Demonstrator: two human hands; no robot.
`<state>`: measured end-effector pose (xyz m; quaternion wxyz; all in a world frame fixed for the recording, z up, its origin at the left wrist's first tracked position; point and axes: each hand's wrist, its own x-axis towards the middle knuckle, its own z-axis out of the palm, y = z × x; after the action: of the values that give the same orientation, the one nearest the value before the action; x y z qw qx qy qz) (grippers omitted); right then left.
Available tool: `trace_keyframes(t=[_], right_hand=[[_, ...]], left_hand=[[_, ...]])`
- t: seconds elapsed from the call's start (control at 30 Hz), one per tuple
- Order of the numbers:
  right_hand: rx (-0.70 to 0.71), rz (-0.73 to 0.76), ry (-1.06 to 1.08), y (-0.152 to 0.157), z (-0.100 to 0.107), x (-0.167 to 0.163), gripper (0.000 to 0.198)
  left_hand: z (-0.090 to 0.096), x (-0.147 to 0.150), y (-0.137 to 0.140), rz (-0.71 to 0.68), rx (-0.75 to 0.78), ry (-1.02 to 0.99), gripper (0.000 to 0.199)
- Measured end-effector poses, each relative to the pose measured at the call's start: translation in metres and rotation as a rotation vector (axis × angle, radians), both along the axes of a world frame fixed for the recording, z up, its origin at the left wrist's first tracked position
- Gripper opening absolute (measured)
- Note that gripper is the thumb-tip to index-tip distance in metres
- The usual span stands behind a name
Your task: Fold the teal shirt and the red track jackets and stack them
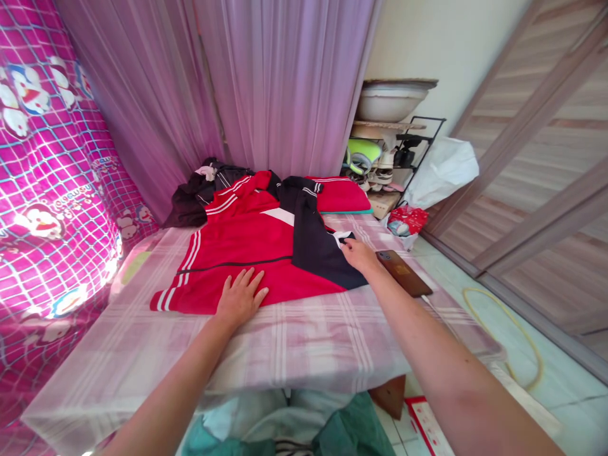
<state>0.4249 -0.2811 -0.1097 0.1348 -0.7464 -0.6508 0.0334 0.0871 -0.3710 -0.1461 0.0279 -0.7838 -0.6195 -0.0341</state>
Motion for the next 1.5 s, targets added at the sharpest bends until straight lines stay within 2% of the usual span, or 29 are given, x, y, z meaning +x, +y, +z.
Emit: trace_keyframes(t=[0.13, 0.27, 0.4, 0.5, 0.57, 0.67, 0.77, 0.9, 0.97, 1.1, 1.2, 1.27, 1.37, 1.5], right_hand=[[-0.031, -0.001, 0.082, 0.043, 0.015, -0.012, 0.036], [-0.050, 0.044, 0.164, 0.092, 0.022, -0.039, 0.034], [-0.024, 0.057, 0.204, 0.138, 0.031, -0.078, 0.052], [-0.020, 0.002, 0.171, 0.162, 0.036, -0.106, 0.071], [-0.054, -0.018, 0.126, 0.172, 0.037, -0.117, 0.066], [-0.080, -0.009, 0.097, 0.180, 0.036, -0.120, 0.042], [0.045, -0.004, 0.115, 0.188, 0.041, -0.117, 0.039], [0.273, 0.144, 0.149, 0.203, 0.047, -0.131, 0.048], [0.303, 0.200, 0.148, 0.208, 0.044, -0.145, 0.050], [0.139, 0.249, 0.125, 0.199, 0.033, -0.163, 0.050], [0.120, 0.310, 0.139, 0.174, 0.034, -0.148, 0.046], [0.161, 0.314, 0.155, 0.149, 0.039, -0.118, 0.043], [0.094, 0.251, 0.135, 0.102, 0.044, -0.054, 0.033], [-0.042, 0.052, 0.026, 0.033, 0.029, 0.020, 0.033]], left_hand=[[-0.005, 0.001, -0.002, 0.003, 0.057, -0.009, 0.054], [-0.011, 0.000, -0.001, 0.010, 0.103, -0.037, 0.053], [-0.016, -0.001, -0.001, 0.005, 0.113, -0.050, 0.053], [-0.017, -0.002, -0.002, -0.005, 0.129, -0.061, 0.052], [-0.017, -0.003, -0.003, -0.016, 0.142, -0.072, 0.052], [-0.016, -0.003, -0.004, -0.035, 0.149, -0.090, 0.052], [-0.017, -0.004, -0.005, -0.048, 0.152, -0.107, 0.054], [-0.018, -0.006, -0.005, -0.034, 0.129, -0.120, 0.058], [-0.018, -0.005, -0.004, -0.006, 0.113, -0.119, 0.059], [-0.017, -0.004, -0.004, 0.055, 0.114, -0.103, 0.061], [-0.016, -0.003, -0.003, 0.077, 0.106, -0.095, 0.062], [-0.015, -0.002, -0.002, 0.081, 0.097, -0.099, 0.062], [-0.014, -0.002, -0.001, 0.071, 0.096, -0.112, 0.061], [-0.013, -0.002, 0.000, 0.067, 0.105, -0.124, 0.061]])
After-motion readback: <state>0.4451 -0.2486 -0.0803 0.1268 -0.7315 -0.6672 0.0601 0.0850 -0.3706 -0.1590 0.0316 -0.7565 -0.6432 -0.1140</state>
